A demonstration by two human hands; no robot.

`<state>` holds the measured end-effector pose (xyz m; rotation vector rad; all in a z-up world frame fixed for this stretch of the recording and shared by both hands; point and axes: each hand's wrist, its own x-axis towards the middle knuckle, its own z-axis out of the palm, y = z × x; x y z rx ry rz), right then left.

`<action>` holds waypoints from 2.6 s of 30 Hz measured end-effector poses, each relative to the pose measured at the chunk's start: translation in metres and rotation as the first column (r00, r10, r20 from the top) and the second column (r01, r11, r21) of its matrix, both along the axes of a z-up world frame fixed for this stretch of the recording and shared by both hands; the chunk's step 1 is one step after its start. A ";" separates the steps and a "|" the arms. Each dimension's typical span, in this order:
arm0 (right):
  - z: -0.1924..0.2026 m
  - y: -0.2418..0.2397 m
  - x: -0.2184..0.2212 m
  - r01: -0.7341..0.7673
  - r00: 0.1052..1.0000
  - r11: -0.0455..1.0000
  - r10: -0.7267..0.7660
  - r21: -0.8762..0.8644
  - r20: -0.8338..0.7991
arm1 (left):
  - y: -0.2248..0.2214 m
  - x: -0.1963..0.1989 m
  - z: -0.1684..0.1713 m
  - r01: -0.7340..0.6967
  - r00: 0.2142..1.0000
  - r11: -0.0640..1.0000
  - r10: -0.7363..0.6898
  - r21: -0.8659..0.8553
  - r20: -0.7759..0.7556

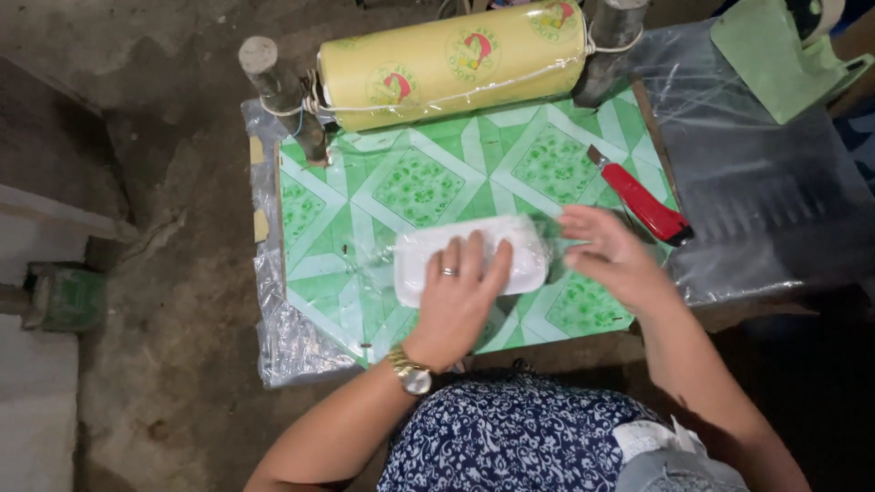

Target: The person places a container of oyster mushrooms on a table, pulls a sheet of plastic wrap from a roll, and uses a utility knife to cut it. They then wrap the container with the plastic sheet, smoothing it around the edges to secure it.

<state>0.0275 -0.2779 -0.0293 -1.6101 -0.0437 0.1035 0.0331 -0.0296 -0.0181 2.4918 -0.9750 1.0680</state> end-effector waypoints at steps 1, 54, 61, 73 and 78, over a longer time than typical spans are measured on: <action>-0.003 -0.005 0.001 0.050 0.999 0.999 -0.050 -0.008 0.006 | -0.005 -0.003 -0.008 -0.022 0.999 0.999 0.023 0.043 -0.032; -0.002 0.004 0.031 0.072 0.986 0.301 0.119 -0.951 0.113 | -0.013 0.026 -0.019 0.098 0.708 0.991 -0.006 0.090 -0.706; -0.004 -0.038 0.028 -0.239 0.910 0.536 0.415 -0.810 0.006 | -0.009 0.031 -0.026 0.107 0.721 0.992 -0.027 0.073 -0.692; -0.014 -0.068 0.004 -0.143 0.990 0.889 0.126 -0.435 -0.068 | -0.006 0.039 0.005 0.162 0.554 0.982 -0.007 0.099 -0.833; -0.015 -0.095 0.002 0.011 0.999 0.814 -0.037 -0.581 -0.033 | -0.001 0.043 -0.013 0.174 0.637 0.984 -0.082 0.040 -0.766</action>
